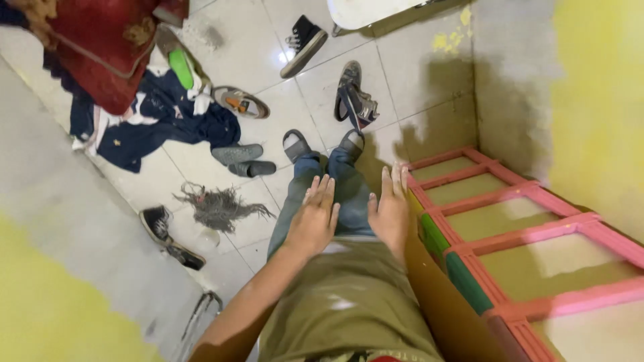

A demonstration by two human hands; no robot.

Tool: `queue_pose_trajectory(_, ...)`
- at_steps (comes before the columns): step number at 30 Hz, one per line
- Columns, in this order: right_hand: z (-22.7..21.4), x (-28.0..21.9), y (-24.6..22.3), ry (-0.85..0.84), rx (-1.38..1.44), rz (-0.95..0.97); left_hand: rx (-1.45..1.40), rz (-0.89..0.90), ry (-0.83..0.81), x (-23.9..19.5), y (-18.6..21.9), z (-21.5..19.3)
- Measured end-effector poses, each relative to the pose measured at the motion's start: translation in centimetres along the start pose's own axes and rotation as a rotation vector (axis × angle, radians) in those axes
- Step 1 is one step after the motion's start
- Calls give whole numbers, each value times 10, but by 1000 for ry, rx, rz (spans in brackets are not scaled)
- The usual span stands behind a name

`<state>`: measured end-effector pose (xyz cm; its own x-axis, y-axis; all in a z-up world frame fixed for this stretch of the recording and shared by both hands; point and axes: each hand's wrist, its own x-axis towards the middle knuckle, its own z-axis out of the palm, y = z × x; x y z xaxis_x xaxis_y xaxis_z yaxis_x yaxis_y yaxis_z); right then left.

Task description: The person repeatedly picks up different pairs of shoes and slippers from the floor, places them on a pink plastic crate, and then removes them again. The person handles sneakers, loafers, and slippers, moving them between the floor and the crate multiple times.

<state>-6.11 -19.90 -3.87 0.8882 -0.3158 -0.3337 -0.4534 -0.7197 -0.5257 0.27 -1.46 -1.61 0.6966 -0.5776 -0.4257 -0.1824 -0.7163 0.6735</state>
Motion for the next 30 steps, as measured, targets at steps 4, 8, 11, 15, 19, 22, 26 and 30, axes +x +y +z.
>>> queue_pose_trajectory(4,10,19,23,-38,-6,46,83,83,9,37,-13,32)
queue_pose_trajectory(8,48,38,39,28,34,94,77,144,2,78,-49,74)
queue_pose_trajectory(11,85,51,63,45,42,179,131,218,-44,108,-77,115)
queue_pose_trajectory(15,144,70,99,90,89,284,277,350,-70,151,-126,158)
queue_pose_trajectory(19,199,77,133,193,153,310,262,329,-18,176,-154,190)
queue_pose_trajectory(22,242,88,161,270,74,317,301,362,-23,202,-176,213)
queue_pose_trajectory(26,299,101,205,258,74,359,291,374,-106,233,-208,256)
queue_pose_trajectory(30,349,113,244,278,166,399,293,345,-192,257,-239,303)
